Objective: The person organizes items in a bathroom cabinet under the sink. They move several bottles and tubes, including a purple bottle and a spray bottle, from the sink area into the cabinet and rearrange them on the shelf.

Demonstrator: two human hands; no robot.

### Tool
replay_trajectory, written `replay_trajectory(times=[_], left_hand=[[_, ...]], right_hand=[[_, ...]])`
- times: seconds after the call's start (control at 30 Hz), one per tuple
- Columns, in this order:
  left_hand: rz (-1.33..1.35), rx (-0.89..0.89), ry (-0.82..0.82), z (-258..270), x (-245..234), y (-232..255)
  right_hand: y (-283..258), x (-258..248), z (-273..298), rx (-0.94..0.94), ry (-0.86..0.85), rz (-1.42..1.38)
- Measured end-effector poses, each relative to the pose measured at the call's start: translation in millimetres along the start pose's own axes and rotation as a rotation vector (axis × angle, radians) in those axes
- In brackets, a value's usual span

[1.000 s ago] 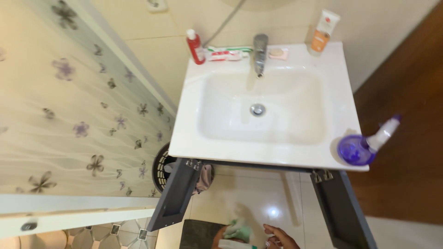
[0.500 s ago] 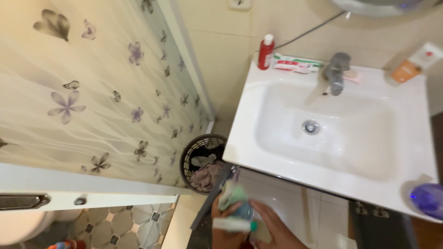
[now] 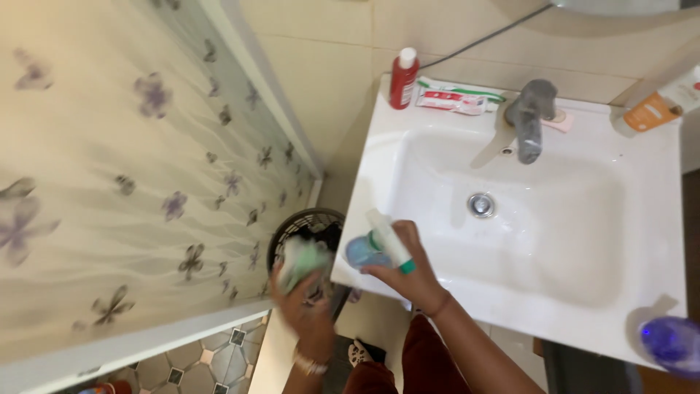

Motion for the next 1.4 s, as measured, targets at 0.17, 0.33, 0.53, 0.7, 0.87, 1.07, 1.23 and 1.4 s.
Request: replay_trajectory(times=[0.17,0.33,0.53,0.7,0.87,1.07,1.23,1.4], left_hand=[[0.134,-0.018,0.058,38.7,-4.1,3.7],[0.218,-0.056,-0.075,86.9,34.5,-5.7],[0.485,-0.234,-0.519,117.4,88.8,28.3],[0.306,-0.047,-0.702,64.6,134.2,87.5],[0.455,-0.267,-0.739,41.9,217.6,104.7],[0.532,-0.725,-0.727,32.3,333.6,87.7],[0.52,-0.866,-0.731,27.0,384.9,83.3],[0.522,-0.917,-0.748,28.7,416.2,85.6]], right_hand=[[12.6,-1.0,-48.6,-0.319,-0.017,0.281],[10.4,-5.7,-58.2,-0.247,-0.115,0.347],[15.9,-46.8,-50.6,-0.297,-0.091,0.253],[80.0,-134.0,-23.3,-0.002,0.37,0.249],[107.7,-235.4,-17.1,0.175,0.618,0.408],[113.0,-248.1,-44.3,0.285,0.439,0.356],[125.1,-291.9,-78.0,0.203,0.539,0.574],[152.7,-331.4,-136.5,0.078,0.595,0.794]])
Point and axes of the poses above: each hand's wrist, its own z-axis away from the middle knuckle, its own x-axis out of the palm, y = z × x, the point moved 3 cm from there along -z, towards the middle knuckle
